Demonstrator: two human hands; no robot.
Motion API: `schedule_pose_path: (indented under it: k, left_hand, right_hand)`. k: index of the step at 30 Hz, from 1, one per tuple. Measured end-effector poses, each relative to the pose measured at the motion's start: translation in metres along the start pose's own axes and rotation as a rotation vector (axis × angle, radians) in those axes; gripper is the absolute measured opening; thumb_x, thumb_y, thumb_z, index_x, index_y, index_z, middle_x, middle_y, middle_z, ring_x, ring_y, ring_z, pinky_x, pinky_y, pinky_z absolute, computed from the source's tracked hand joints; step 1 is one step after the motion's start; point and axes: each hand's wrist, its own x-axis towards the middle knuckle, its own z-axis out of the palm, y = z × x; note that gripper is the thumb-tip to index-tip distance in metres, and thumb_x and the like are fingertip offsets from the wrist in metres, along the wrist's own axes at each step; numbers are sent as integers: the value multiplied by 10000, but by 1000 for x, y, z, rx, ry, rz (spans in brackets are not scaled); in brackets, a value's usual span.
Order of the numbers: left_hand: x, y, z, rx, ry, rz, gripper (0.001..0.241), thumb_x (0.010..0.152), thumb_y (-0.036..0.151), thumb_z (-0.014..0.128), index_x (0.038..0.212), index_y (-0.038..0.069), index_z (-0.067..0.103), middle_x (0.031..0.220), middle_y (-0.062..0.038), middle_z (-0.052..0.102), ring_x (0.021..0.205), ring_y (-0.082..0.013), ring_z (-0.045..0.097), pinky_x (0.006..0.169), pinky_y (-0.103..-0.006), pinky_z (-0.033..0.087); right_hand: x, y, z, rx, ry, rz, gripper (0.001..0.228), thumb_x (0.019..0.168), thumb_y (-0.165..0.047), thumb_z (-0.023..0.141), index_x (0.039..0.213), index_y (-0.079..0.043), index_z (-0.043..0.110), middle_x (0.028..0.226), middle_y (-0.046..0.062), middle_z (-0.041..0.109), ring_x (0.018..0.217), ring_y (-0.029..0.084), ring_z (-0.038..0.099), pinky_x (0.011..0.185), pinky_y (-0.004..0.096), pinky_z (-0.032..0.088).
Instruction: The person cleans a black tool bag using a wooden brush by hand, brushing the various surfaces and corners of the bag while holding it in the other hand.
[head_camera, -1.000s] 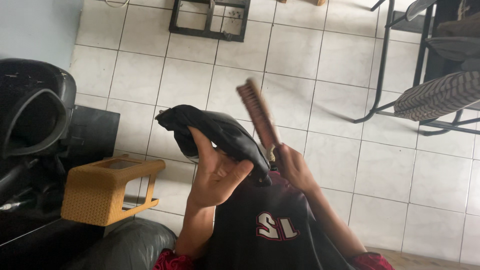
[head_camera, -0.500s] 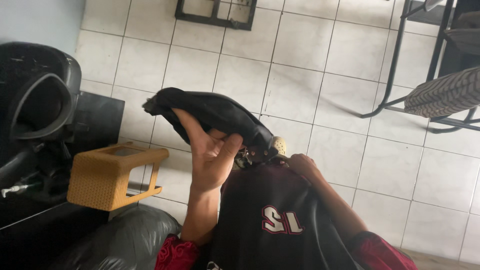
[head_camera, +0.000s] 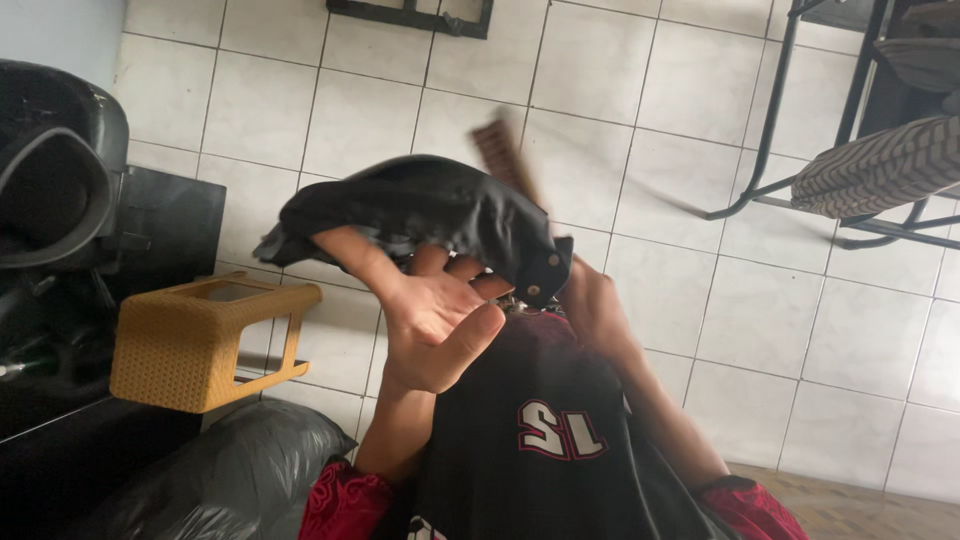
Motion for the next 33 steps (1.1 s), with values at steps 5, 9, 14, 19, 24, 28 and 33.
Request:
schedule_pose_path:
  k: [5,9,14,19,24,28,33]
  left_hand:
    - [11,-4,7,-43,-12,123,1292,982,-50,678,1455,621,-319,1641,-49,304,1425,-239,448,1077,-507,555]
    - [13,-5,11,-64,-11,113,1280,1018,-7,691,1439,627,-338,1715,-8,162,1529,-246,341,1172,-515,443]
    - [9,-5,14,-70,-8,98,1240,1057,78,706,1460,632,-327,1742,-11,135,1564,-249,282,1236,-537,342]
    - [7,-7,16,-134,5,124,1158,1047,258,726,1496,626,-276,1758,-1,157,1591,-211,206,1293,-534,276]
    - [15,8,8,-155,20,211,1106,1001,298,720,1586,571,-179,1694,-33,249,1556,-219,244,1274,-497,252]
    - [23,18,9,-224,-21,266,1043,1015,311,663,1595,523,-178,1695,-77,328,1547,-207,325,1226,-431,279]
    - [25,20,8,-115,177,289,1010,1021,181,610,1652,388,-150,1638,-66,330,1394,-192,392,1158,-401,325]
  right_hand:
    - [-22,123,74,-405,-550,344,510,928,-49,451,1426,-143,511,863,258,678,730,460,673,647,575,518]
    - [-29,140,77,-448,-705,448,644,869,-85,491,1500,-207,448,844,243,691,744,430,681,684,564,532]
    - [-7,51,18,8,-169,462,149,1087,-124,407,1174,-47,499,823,192,629,672,361,605,636,502,475]
    - [1,-14,-8,-73,109,-336,216,1155,-135,404,1022,30,444,828,191,575,615,333,549,557,472,404]
    - [-9,80,57,52,-220,338,383,1114,-299,382,996,-12,608,740,239,660,701,439,632,608,546,479]
    - [-50,150,67,-473,-626,578,472,1059,-416,413,988,-52,706,900,255,718,890,439,700,773,563,532]
    - [-23,93,32,-320,-395,631,502,1079,-410,395,943,-22,683,854,236,685,845,433,656,756,535,512]
